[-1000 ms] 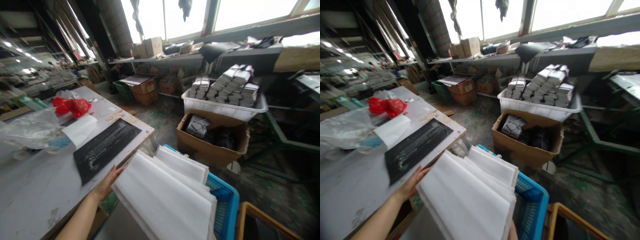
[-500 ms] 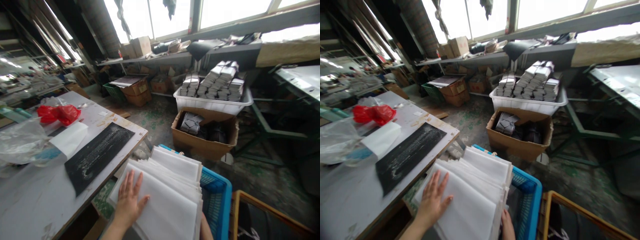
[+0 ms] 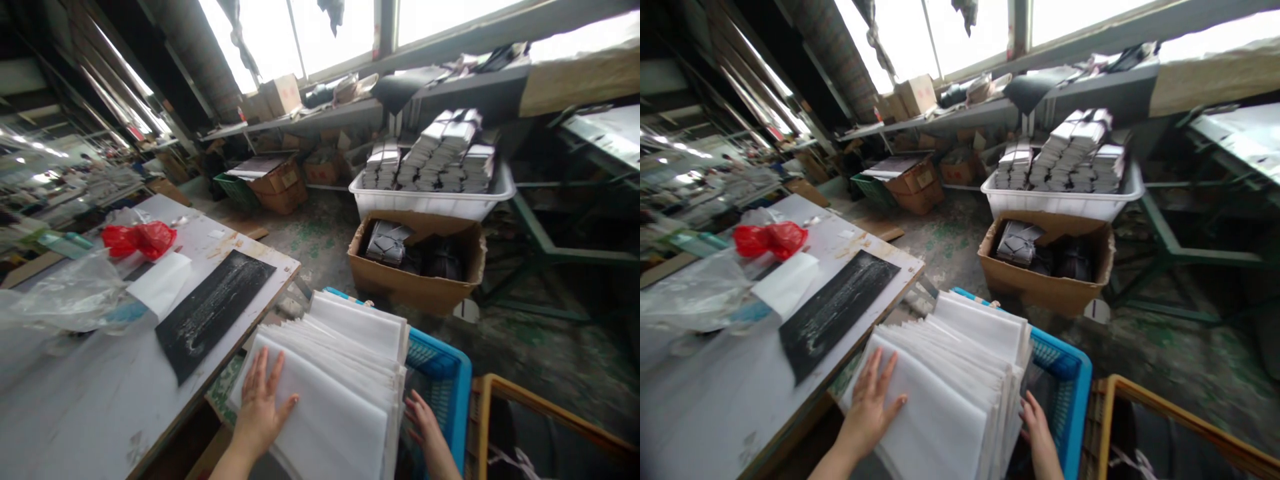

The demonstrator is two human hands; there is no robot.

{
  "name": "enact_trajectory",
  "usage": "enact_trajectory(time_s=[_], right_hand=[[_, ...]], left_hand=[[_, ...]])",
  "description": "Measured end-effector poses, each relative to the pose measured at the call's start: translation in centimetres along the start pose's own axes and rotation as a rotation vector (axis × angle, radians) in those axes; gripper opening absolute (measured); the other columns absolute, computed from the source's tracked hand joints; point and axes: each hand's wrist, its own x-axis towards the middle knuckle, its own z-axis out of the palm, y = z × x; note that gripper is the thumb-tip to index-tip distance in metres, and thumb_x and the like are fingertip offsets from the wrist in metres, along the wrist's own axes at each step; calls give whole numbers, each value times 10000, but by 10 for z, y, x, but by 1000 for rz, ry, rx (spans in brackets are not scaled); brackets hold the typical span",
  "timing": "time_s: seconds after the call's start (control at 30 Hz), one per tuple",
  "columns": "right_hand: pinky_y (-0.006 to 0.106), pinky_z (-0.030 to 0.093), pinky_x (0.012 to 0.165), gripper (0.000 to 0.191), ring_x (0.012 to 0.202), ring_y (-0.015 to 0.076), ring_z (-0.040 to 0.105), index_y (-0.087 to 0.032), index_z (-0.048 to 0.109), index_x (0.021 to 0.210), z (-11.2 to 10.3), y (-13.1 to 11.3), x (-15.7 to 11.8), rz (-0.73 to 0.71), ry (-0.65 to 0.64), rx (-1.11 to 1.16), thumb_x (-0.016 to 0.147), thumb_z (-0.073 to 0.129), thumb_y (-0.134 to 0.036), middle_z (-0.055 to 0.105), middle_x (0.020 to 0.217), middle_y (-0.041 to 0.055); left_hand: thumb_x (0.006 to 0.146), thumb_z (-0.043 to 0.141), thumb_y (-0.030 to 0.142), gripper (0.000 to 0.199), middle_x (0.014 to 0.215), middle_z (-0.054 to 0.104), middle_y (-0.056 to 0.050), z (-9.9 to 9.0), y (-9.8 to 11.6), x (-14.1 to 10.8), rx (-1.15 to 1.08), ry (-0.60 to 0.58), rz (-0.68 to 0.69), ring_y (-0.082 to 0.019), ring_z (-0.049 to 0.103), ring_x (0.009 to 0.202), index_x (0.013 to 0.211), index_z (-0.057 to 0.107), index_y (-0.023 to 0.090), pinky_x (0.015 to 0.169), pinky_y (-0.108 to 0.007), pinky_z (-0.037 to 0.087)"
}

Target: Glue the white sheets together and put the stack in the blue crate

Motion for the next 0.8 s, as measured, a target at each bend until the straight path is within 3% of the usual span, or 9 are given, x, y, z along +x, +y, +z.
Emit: enact_trajectory(time_s=[0.27,0.5,0.67,0.8], right_hand=[[477,436,1022,996,1329,350,450,-217,456,1403,-9,-45,-17,-128,-29,31,613,578,-811,486,1443,177],[477,505,920,982,1264,383,513,-230,559,1306,-20,-58,-25,-82,22,-4,539,564,-843,578,1344,176],[512,518,910,875,1215,392,554,-226,625,1146,-50,-40,-34,-63,63,-50,499,591,-813,659,1209,170],[495,505,975,690,1214,386,559,-251,695,957,-92,-11,-49,-106,47,-197,493,633,-757,698,1148,114]], left_hand=[[909,491,556,778,1637,129,-143,-20,12,2,-29,30,-19,-367,251,1470,1552,136,300,1123,-567,360],[925,470,541,749,1631,131,-151,-35,17,-15,-82,44,-73,-362,221,1481,1551,131,307,1127,-593,344],[942,430,527,705,1617,171,-160,-39,20,-55,-135,54,-157,-380,239,1468,1548,159,287,1109,-623,356],[971,394,433,615,1602,232,-138,-26,26,-119,-176,78,-263,-354,299,1450,1539,194,310,1096,-567,402]])
